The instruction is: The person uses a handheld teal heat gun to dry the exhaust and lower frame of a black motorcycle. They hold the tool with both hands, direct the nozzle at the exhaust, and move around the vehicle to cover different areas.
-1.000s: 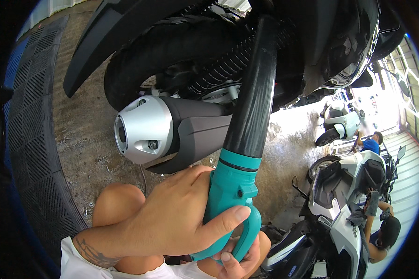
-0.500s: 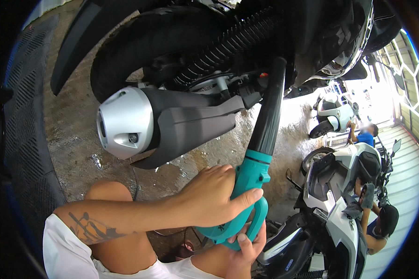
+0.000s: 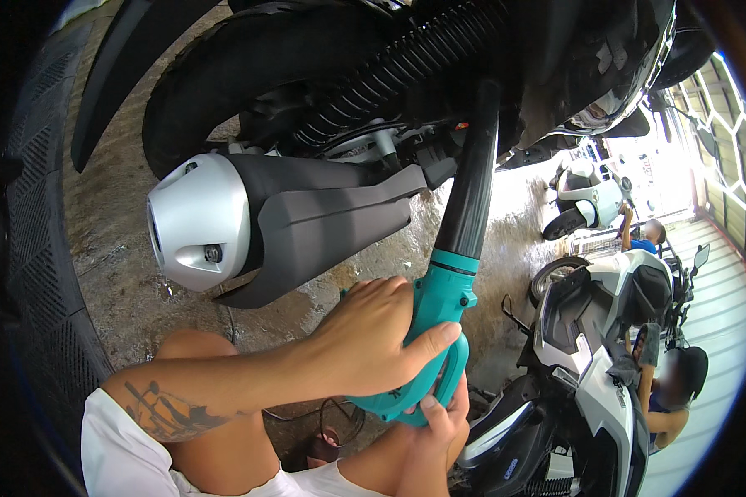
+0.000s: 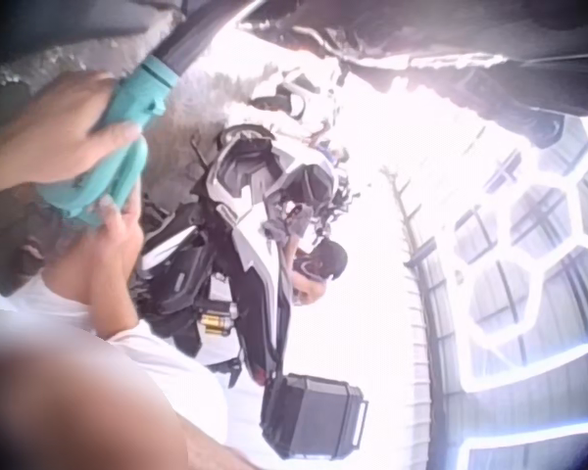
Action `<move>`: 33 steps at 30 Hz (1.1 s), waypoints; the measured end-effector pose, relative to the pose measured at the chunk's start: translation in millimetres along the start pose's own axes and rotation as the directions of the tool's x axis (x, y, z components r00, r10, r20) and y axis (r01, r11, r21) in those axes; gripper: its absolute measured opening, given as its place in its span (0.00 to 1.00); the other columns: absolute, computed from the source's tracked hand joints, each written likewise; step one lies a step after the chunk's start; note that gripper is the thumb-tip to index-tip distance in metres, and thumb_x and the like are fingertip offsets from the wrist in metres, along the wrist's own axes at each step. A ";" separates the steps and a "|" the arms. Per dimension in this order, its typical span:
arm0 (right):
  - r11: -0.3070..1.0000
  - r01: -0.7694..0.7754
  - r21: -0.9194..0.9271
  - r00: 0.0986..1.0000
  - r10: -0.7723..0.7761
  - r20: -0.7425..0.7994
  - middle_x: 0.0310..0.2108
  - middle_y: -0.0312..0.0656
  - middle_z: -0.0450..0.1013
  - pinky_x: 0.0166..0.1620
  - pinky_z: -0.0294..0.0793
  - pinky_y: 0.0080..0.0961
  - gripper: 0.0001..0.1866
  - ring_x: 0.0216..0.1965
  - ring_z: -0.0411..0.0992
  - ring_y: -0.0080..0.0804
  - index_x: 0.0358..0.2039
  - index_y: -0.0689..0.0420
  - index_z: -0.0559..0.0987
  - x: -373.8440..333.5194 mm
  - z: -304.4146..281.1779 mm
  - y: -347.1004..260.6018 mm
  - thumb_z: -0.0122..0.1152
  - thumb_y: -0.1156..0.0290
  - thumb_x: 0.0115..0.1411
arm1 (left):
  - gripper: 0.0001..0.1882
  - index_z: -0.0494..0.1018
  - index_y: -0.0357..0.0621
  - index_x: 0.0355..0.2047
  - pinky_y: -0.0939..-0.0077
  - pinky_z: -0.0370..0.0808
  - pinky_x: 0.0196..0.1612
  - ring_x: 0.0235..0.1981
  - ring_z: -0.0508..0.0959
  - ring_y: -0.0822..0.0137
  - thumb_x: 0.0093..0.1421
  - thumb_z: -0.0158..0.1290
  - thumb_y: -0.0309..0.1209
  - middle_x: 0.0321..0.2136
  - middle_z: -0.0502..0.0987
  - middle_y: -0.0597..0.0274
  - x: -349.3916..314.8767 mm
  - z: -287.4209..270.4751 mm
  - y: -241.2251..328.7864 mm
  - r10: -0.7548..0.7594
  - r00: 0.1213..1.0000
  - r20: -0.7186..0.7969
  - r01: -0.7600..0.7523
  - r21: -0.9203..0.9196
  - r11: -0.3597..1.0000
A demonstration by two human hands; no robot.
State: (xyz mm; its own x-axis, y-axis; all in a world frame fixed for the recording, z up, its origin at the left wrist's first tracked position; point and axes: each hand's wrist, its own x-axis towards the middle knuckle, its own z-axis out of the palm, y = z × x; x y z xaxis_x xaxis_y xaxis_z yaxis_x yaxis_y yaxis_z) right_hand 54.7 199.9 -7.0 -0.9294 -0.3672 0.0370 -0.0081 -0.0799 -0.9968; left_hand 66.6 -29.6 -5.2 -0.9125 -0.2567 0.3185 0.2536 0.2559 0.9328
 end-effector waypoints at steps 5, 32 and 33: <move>0.999 -0.043 0.009 0.998 0.042 0.054 0.59 0.52 0.78 0.64 0.83 0.42 0.42 0.58 0.82 0.43 0.70 0.69 0.67 36.9 -20.2 14.9 0.63 0.71 0.54 | 0.28 0.81 0.34 0.44 0.41 0.73 0.54 0.44 0.81 0.38 0.75 0.53 0.52 0.40 0.80 0.37 9.7 8.7 -11.0 -0.024 1.000 -0.006 0.025 0.061 0.998; 0.996 -0.009 0.093 0.990 -0.005 0.144 0.53 0.47 0.81 0.58 0.84 0.34 0.41 0.51 0.83 0.36 0.70 0.71 0.70 88.9 -27.0 25.5 0.64 0.75 0.53 | 0.29 0.79 0.31 0.42 0.44 0.71 0.56 0.42 0.81 0.45 0.74 0.55 0.52 0.37 0.80 0.42 24.3 10.0 -21.4 0.039 0.986 -0.165 -0.019 0.121 0.993; 0.996 -0.008 0.094 0.990 -0.006 0.140 0.53 0.47 0.81 0.58 0.85 0.34 0.41 0.51 0.83 0.36 0.69 0.71 0.71 89.5 -27.3 25.3 0.64 0.75 0.53 | 0.29 0.79 0.31 0.42 0.43 0.71 0.56 0.42 0.81 0.45 0.74 0.55 0.52 0.37 0.80 0.42 24.4 10.6 -21.5 0.051 0.983 -0.178 -0.028 0.127 0.991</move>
State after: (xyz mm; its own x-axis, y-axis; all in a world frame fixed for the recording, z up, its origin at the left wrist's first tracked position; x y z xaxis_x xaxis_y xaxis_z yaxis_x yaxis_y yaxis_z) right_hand -38.8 190.3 -30.9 -0.8684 -0.4931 0.0524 0.0336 -0.1638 -0.9859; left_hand 35.5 -31.5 -19.3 -0.8270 -0.4048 0.3902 0.2364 0.3795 0.8945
